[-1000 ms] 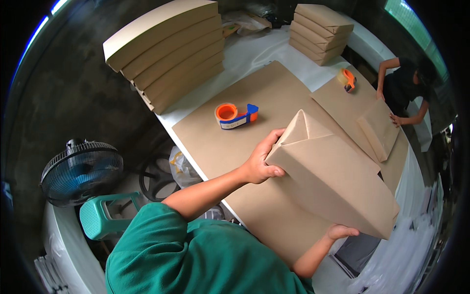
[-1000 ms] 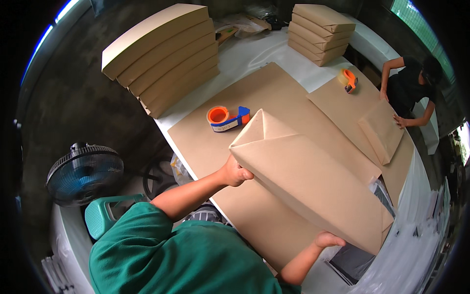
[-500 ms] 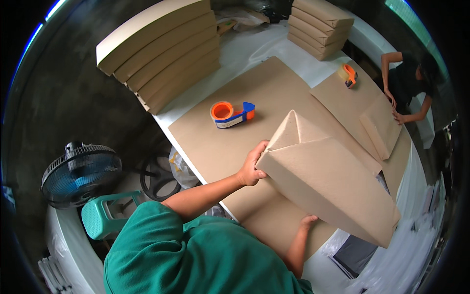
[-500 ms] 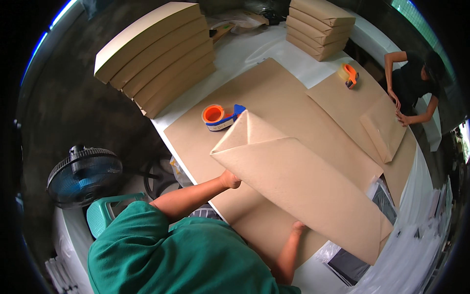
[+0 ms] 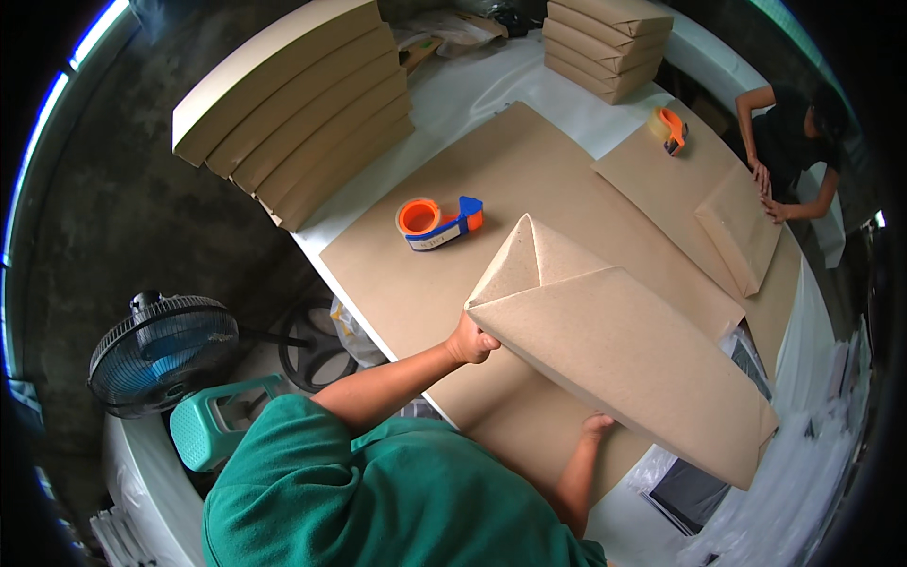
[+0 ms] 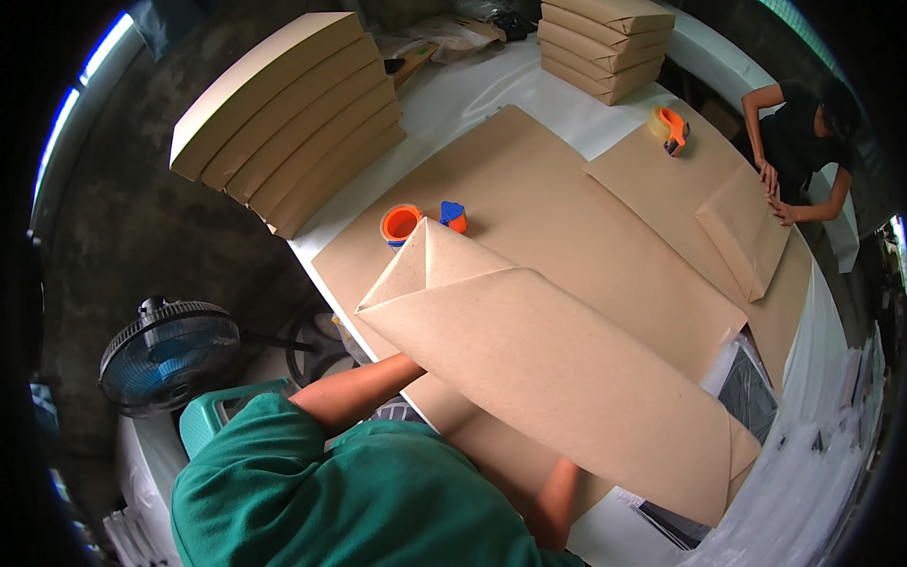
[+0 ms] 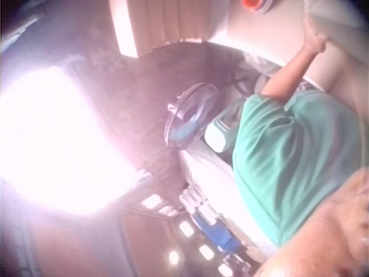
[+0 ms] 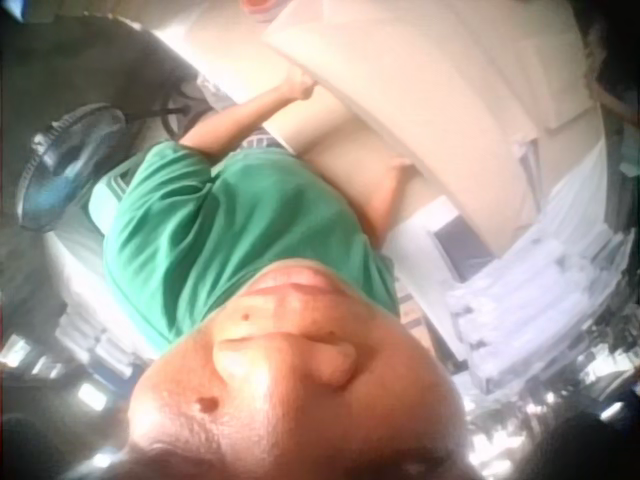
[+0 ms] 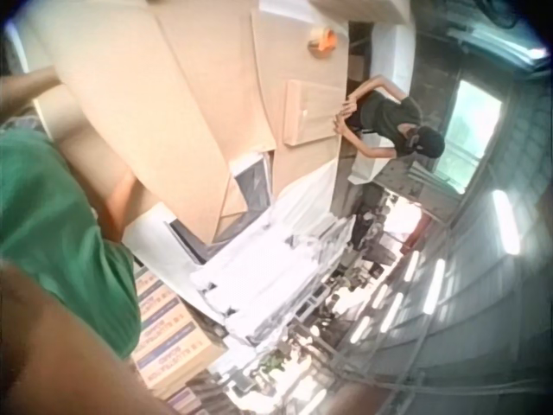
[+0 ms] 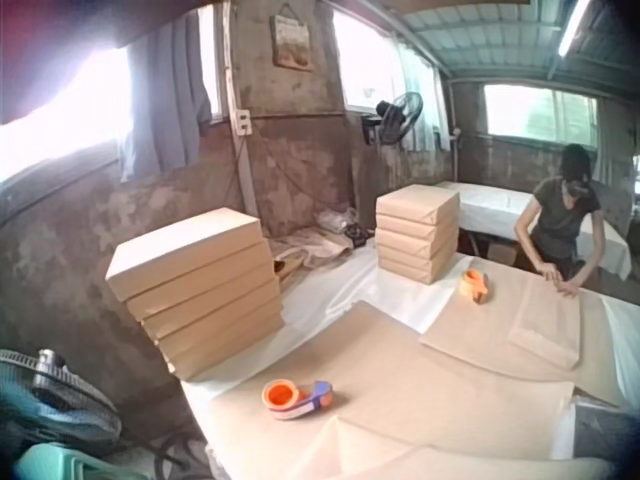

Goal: The person wraps individual boards in paper, securing the folds with a tape dispenser, and places the finished packages into a stack.

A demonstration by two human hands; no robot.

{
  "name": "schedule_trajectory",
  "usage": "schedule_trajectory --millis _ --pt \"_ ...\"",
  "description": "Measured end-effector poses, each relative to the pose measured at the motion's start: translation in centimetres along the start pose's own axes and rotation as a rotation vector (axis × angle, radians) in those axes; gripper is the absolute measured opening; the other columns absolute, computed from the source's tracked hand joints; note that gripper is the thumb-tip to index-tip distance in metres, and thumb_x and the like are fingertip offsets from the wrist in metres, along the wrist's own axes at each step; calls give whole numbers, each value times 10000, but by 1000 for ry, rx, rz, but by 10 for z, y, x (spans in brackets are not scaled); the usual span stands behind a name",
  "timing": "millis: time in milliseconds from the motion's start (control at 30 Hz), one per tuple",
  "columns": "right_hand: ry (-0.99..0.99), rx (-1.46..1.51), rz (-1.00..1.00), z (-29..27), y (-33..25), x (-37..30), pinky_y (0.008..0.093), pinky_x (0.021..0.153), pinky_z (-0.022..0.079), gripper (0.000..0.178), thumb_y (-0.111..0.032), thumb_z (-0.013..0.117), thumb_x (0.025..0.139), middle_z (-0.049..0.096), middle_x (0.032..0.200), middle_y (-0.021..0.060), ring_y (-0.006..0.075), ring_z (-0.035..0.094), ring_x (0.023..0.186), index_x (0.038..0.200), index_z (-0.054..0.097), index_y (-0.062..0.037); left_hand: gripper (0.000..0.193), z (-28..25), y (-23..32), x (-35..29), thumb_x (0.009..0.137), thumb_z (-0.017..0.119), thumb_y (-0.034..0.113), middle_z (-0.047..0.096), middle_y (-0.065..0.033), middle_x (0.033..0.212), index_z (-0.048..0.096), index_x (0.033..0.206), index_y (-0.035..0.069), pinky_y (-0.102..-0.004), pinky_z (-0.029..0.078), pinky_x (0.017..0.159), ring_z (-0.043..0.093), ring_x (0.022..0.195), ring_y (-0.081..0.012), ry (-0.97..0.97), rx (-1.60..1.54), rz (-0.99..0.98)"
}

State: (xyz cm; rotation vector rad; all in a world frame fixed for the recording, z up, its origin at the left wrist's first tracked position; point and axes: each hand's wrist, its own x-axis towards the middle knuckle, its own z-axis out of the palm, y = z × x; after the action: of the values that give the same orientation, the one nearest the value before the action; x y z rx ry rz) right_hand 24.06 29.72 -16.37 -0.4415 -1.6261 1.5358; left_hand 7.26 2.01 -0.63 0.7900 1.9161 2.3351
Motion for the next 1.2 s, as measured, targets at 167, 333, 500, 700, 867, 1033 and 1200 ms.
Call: schedule_trajectory --millis 167,333,500,700,867,1033,1200 --pt "-11 -1 15 0 3 -2 388 983 359 935 -722 349 790 358 1332 163 276 421 1171 1321 275 44 1017 -5 -11 -7 625 578 748 498 -114 1189 402 1227 -52 -349 389 912 460 1093 -198 -36 19 -53" --pt "-36 -2 25 -1 4 -1 387 980 362 938 -723 354 788 360 1331 164 276 424 1168 1320 277 45 1021 -2 -1 -3 620 604 732 492 -120 1195 394 1238 -53 -348 374 928 449 1107 -204 9 10 -20" --pt "-69 -4 25 -1 2 3 387 977 366 940 -724 360 786 361 1329 164 276 427 1165 1319 278 46 1011 -1 26 12 599 688 660 489 -121 1195 378 1261 -38 -346 360 943 443 1113 -204 -67 -48 -45" --pt "-132 -1 38 1 -10 12 386 974 370 943 -725 366 783 363 1327 165 276 431 1161 1318 280 47 893 -5 55 27 537 774 543 538 -124 1066 430 1156 -2 -340 412 850 522 979 -210 -229 48 -236" --pt "-254 31 64 1 -33 2 385 971 373 946 -726 372 780 365 1325 166 276 434 1158 1317 281 47 747 -5 72 27 566 764 480 582 -110 897 489 1050 -19 -326 442 780 569 850 -210 -49 145 58" --pt "-281 -73 -53 67 -107 29 408 957 370 982 -735 438 741 389 1296 176 292 441 1141 1297 299 62 756 -55 143 35 610 747 457 554 -119 1008 457 1119 -22 -339 412 847 527 965 -204 33 25 -137" --pt "-455 -49 -106 230 -269 103 374 952 359 791 -574 534 797 458 1247 159 256 456 1127 1231 408 75 726 -149 231 76 677 701 455 508 -130 1089 435 1146 -31 -346 381 890 476 1029 -206 195 65 97"
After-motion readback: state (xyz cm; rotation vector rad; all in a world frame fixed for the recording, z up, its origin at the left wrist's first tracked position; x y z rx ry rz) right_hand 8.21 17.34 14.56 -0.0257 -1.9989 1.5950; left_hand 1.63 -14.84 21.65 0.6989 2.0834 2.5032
